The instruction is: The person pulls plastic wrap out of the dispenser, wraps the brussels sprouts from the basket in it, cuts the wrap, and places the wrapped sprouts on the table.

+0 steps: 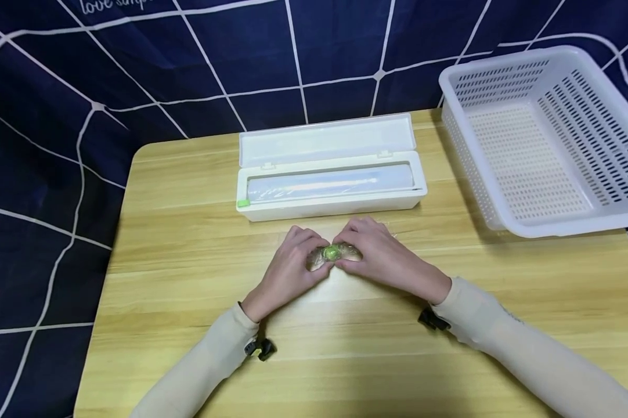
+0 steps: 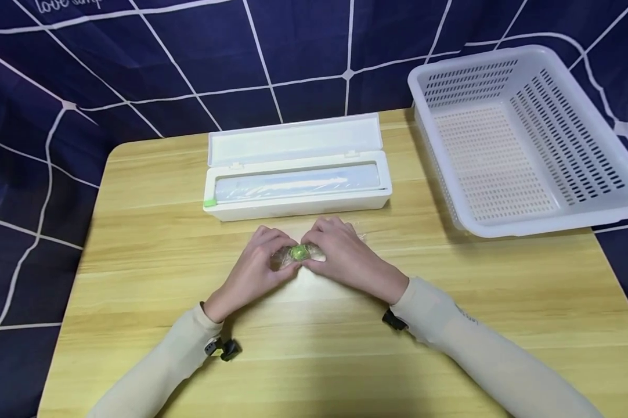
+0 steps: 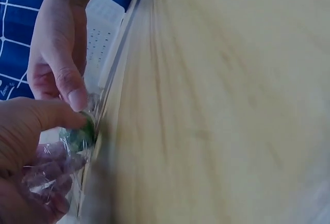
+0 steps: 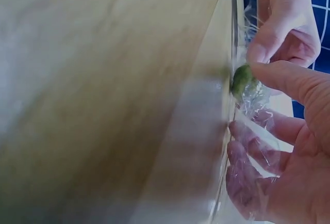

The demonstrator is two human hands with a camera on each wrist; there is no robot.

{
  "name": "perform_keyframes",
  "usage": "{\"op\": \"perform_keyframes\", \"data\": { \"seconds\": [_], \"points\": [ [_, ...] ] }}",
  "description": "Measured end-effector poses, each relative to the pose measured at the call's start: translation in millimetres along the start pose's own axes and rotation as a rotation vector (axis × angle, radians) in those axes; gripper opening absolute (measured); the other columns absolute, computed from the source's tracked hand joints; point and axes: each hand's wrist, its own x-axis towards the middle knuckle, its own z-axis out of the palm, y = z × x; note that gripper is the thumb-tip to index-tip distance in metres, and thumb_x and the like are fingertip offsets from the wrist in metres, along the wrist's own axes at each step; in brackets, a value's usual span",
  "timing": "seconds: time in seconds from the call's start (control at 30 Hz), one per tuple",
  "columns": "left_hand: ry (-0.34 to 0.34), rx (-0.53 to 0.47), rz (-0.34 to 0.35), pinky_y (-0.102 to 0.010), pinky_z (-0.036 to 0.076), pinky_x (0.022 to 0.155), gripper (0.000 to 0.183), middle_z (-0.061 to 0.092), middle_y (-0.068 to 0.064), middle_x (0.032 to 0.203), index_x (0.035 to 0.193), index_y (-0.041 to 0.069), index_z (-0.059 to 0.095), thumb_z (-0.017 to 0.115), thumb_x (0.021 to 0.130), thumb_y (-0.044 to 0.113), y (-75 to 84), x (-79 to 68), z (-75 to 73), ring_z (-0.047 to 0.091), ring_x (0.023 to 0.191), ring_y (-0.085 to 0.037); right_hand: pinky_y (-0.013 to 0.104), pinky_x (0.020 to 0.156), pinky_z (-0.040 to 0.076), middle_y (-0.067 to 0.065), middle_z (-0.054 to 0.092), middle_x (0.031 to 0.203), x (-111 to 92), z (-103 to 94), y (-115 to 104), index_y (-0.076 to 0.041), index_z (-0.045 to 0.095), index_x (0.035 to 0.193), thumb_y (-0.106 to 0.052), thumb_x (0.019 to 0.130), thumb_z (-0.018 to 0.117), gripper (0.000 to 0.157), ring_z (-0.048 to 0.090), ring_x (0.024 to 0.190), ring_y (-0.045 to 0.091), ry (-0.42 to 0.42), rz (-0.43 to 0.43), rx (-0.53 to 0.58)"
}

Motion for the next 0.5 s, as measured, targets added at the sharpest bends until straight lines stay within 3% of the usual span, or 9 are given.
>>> {"op": "perform_keyframes", "data": {
  "seconds": [0.2, 0.5],
  "points": [
    [0.003, -0.045, 0.007, -0.037, 0.048, 0.085, 0.024, 0.072, -0.001, 0.104, 0.106, 0.005, 0.079, 0.090, 0.088, 0.017, -1.2, -2.0, -3.7, 0.054, 0.100, -0.023, 0.047, 0.092, 0.044, -0.001, 0.071, 0.114, -1.7, 1.7, -0.7, -0.009, 0.080, 0.120, -0.027, 0.093, 0.090, 0.034, 0.056, 0.108, 0.025, 0.015, -0.030, 0.003],
    [-0.023, -0.124, 0.039, -0.036, 0.045, 0.089, 0.018, 0.072, 0.002, 0.107, 0.109, 0.008, 0.078, 0.080, 0.099, 0.023, -1.0, -1.4, -7.4, 0.052, 0.105, -0.020, 0.049, 0.104, 0.044, -0.004, 0.069, 0.115, -2.9, -5.4, -1.7, -0.013, 0.080, 0.112, -0.031, 0.094, 0.089, 0.027, 0.057, 0.119, 0.024, 0.035, -0.088, 0.026]
  ]
}}
